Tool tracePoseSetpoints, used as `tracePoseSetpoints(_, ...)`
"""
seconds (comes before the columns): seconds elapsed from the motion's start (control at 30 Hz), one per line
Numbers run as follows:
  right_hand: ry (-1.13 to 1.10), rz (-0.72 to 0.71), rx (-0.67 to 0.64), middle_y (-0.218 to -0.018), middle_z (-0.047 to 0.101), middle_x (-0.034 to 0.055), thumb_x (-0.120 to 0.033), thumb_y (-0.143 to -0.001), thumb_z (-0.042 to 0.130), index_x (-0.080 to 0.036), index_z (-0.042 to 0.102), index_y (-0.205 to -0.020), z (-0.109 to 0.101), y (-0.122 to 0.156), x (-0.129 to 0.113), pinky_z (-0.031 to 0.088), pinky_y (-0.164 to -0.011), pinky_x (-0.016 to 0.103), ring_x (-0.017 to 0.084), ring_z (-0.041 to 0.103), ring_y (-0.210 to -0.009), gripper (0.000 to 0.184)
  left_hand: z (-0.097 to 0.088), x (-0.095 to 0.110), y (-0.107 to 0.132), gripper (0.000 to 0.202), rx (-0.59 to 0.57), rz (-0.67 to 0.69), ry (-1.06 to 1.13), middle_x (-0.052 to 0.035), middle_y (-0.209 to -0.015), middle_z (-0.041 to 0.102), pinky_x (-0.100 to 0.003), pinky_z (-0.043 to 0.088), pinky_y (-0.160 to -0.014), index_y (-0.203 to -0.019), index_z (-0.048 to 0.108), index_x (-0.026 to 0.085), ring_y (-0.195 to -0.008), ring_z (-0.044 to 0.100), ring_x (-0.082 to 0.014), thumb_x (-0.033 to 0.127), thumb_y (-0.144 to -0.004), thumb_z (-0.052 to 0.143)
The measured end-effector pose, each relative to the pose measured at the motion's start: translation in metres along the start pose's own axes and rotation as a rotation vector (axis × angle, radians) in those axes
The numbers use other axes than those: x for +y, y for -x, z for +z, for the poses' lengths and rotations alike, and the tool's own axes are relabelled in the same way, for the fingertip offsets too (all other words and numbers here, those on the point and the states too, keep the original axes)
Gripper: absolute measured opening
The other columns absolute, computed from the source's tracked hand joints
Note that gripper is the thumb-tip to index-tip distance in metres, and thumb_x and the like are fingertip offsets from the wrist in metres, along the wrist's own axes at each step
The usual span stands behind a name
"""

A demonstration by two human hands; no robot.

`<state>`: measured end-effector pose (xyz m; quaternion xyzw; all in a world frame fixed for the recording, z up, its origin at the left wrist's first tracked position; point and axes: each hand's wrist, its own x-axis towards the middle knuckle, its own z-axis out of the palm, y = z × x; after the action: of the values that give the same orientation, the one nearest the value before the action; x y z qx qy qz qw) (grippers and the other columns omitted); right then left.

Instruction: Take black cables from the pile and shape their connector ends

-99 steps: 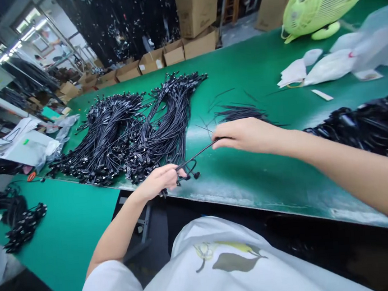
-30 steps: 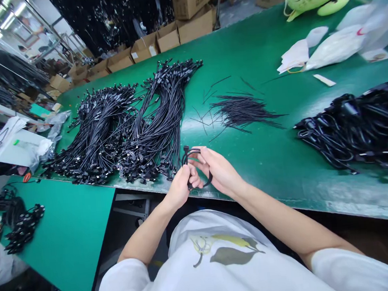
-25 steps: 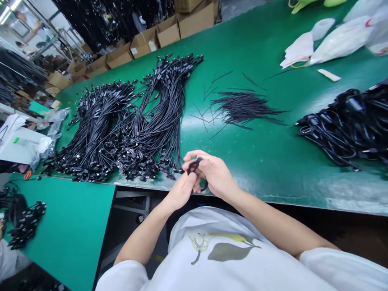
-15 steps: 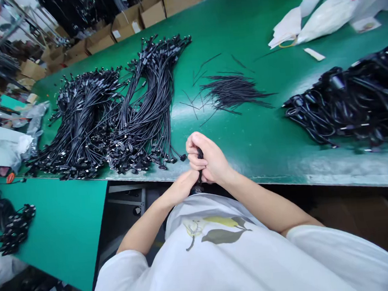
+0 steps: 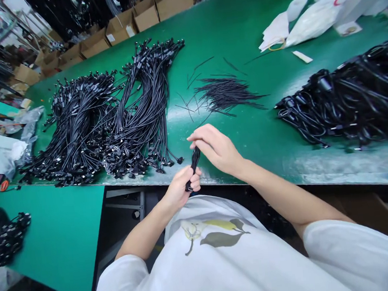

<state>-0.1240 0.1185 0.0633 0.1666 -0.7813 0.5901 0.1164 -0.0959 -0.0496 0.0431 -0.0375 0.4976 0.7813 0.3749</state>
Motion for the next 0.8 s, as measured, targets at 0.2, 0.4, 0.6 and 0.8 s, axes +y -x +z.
tracePoseSetpoints(0.2,0.697,-0.111,-0.665,-0.085,0.065,0.0109,-0.041,-0.098,0.044,-0.013,0.064,-0.093,-0.028,0.024,0.0,0.045,-0.073,0.034,0.022,0.062,-0.079,0.035,-0.013,0.009,-0.001,0.016,0.041,0.345,-0.915,-0.0022,-0.069,0.052,-0.027,0.034,-0.065,-0.076,0.062,0.021,-0.066,0.044,-0.017,0.034,-0.085,0.061)
tracePoseSetpoints(0.4,0.618,-0.004,-0.782,-0.094,0.067,0.0089,-0.034,-0.1,0.042,-0.015,0.06,-0.105,-0.027,0.045,0.008,0.04,-0.063,0.026,0.018,0.062,-0.078,0.027,-0.014,0.015,-0.004,0.009,-0.112,0.282,-1.055,-0.0053,-0.075,0.057,-0.029,0.034,-0.072,-0.082,0.066,0.022,-0.072,0.05,-0.0212,0.029,-0.085,0.06)
tracePoseSetpoints(0.6,0.657,0.073,-0.743,-0.085,0.068,0.0086,-0.038,-0.099,0.041,-0.015,0.065,-0.093,-0.026,0.043,0.009,0.038,-0.06,0.026,0.018,0.062,-0.072,0.033,-0.018,0.009,-0.015,0.033,-0.225,0.07,-0.859,0.0004,-0.066,0.053,-0.026,0.033,-0.062,-0.087,0.065,0.019,-0.061,0.044,-0.015,0.047,-0.091,0.05)
tracePoseSetpoints(0.8,0.61,0.245,-0.209,-0.102,0.066,0.0089,-0.031,-0.097,0.044,-0.016,0.066,-0.1,-0.081,-0.009,0.067,0.041,-0.072,0.026,0.018,0.059,-0.089,0.027,-0.025,-0.01,-0.025,0.04,0.048,0.026,-0.29,0.0069,-0.053,0.036,-0.021,0.022,-0.048,-0.076,0.057,0.014,-0.047,0.03,-0.0064,0.054,-0.081,0.063)
